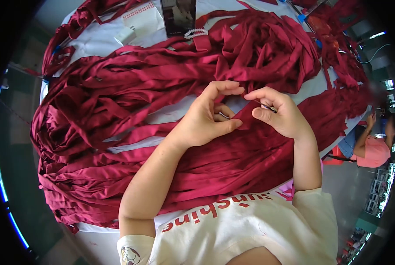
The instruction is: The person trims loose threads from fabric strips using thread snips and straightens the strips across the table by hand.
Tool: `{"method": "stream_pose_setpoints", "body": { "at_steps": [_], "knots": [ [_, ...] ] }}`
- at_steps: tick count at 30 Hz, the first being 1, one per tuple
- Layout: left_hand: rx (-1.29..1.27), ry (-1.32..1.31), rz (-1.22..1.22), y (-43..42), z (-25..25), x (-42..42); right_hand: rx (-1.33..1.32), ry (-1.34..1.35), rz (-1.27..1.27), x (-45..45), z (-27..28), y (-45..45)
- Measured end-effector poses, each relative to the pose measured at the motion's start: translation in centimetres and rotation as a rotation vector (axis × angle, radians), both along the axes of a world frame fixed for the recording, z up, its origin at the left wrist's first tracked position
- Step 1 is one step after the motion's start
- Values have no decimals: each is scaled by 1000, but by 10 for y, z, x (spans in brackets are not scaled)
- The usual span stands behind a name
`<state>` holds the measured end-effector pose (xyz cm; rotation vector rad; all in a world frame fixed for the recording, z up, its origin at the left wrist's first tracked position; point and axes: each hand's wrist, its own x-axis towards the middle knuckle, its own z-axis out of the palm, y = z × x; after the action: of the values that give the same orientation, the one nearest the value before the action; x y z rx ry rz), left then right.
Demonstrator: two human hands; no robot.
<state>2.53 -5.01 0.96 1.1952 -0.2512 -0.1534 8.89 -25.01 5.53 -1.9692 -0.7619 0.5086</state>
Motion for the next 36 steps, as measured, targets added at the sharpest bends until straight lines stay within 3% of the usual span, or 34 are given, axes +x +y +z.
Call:
{"method": "stream_pose_setpoints", "body": {
  "at_steps": [7,10,12,14,16,17,20,23,35,36],
  "knots": [
    [210,-159,106,0,4,-7,-145,35,17,-5,-1,3],
    [655,-454,254,4,4,-5,84,-11,-111,-6,8,3],
    [459,-230,277,1,-10,-3,67,-102,-109,-3,11,0],
    [495,-178,309,2,-8,-3,85,-159,-140,0,6,-3],
    [418,88,173,7,0,-4,161,-105,-194,-4,11,-3],
    [378,12,180,7,-4,-3,181,-99,-207,-4,12,-3],
    [171,116,99,6,3,-6,177,-83,-255,-4,8,-5],
    [141,142,106,4,6,-8,199,-109,-252,-2,0,-5],
    [176,134,155,6,-2,-5,134,-146,-163,-10,0,-14],
    [335,-25,249,4,-5,-6,110,-185,-176,-11,-3,-15]
  ]
}}
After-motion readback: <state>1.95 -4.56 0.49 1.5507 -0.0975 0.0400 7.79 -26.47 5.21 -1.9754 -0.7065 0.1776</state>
